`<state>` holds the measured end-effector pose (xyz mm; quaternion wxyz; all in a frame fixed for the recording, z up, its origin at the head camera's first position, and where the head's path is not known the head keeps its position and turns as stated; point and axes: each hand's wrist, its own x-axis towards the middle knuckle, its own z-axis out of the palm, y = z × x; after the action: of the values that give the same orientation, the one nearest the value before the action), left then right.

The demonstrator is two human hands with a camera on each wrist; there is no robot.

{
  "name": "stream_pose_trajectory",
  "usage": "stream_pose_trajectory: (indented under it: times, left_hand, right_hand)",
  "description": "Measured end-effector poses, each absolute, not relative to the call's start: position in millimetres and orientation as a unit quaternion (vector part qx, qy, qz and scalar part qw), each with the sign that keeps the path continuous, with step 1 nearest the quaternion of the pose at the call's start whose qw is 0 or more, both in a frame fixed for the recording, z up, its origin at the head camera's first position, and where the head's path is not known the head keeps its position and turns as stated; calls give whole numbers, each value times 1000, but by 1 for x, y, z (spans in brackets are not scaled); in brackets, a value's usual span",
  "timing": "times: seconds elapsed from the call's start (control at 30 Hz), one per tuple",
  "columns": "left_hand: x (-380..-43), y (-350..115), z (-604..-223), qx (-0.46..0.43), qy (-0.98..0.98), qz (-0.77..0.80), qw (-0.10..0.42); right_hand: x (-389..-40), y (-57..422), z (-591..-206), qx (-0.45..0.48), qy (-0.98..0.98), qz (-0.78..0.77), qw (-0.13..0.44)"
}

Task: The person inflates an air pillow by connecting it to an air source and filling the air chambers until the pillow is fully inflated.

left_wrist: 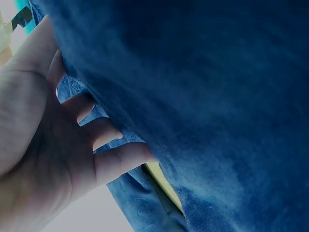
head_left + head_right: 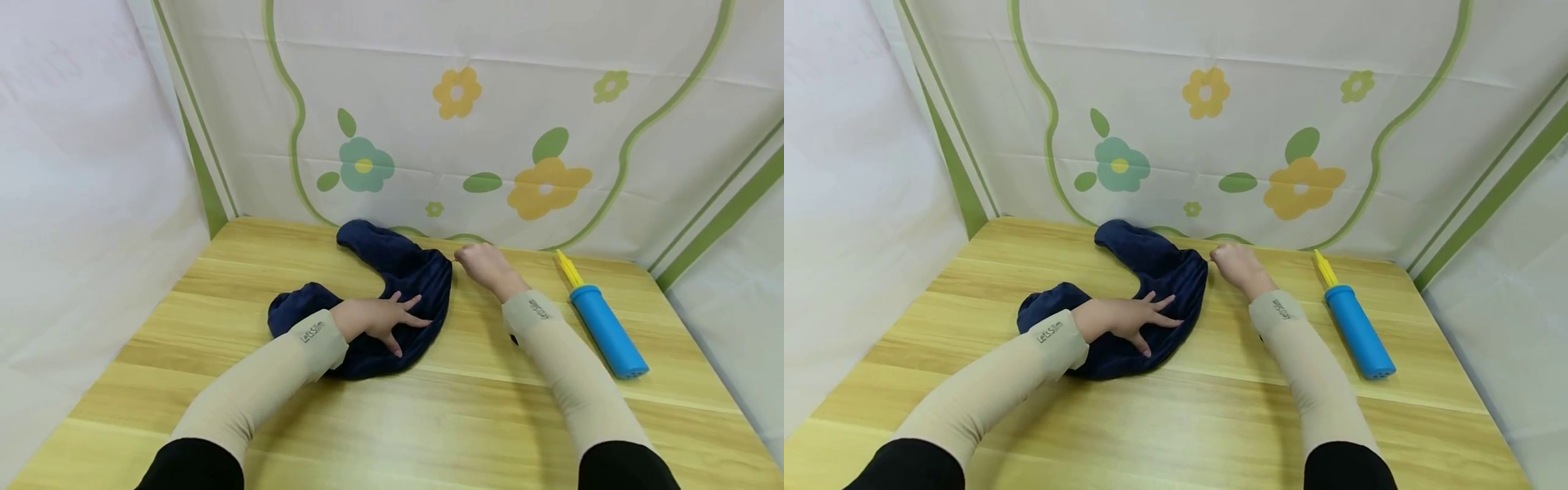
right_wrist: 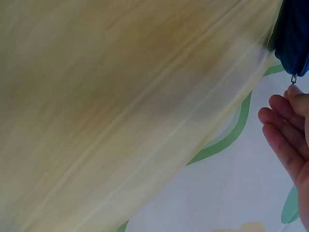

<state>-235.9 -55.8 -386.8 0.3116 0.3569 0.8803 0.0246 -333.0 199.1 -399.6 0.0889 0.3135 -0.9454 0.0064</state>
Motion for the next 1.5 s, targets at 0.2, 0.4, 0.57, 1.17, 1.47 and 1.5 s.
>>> stream_pose_trajectory:
  times: [0.2,0.4,0.57,1.17,1.47,1.5]
  left_hand:
    - [-237,-56,-386,355,882,25,310]
    - [-236,-56,-385,353,881,26,312]
    - [-236,-57,-386,357,880,33,312]
    - [-232,-53,-384,356,902,89,228]
    - [-226,-38,-386,337,925,65,164]
    - [-225,-36,-387,334,927,62,157]
  right_hand:
    - [-333,190,-395,283,-956,2,76]
    - [-333,187,-394,264,-962,11,61]
    - [-330,190,-395,241,-968,60,37]
    - [-320,194,-390,215,-966,142,-13]
    - [-319,198,-394,218,-963,159,-10]
    - [-319,198,-394,220,-962,163,-9]
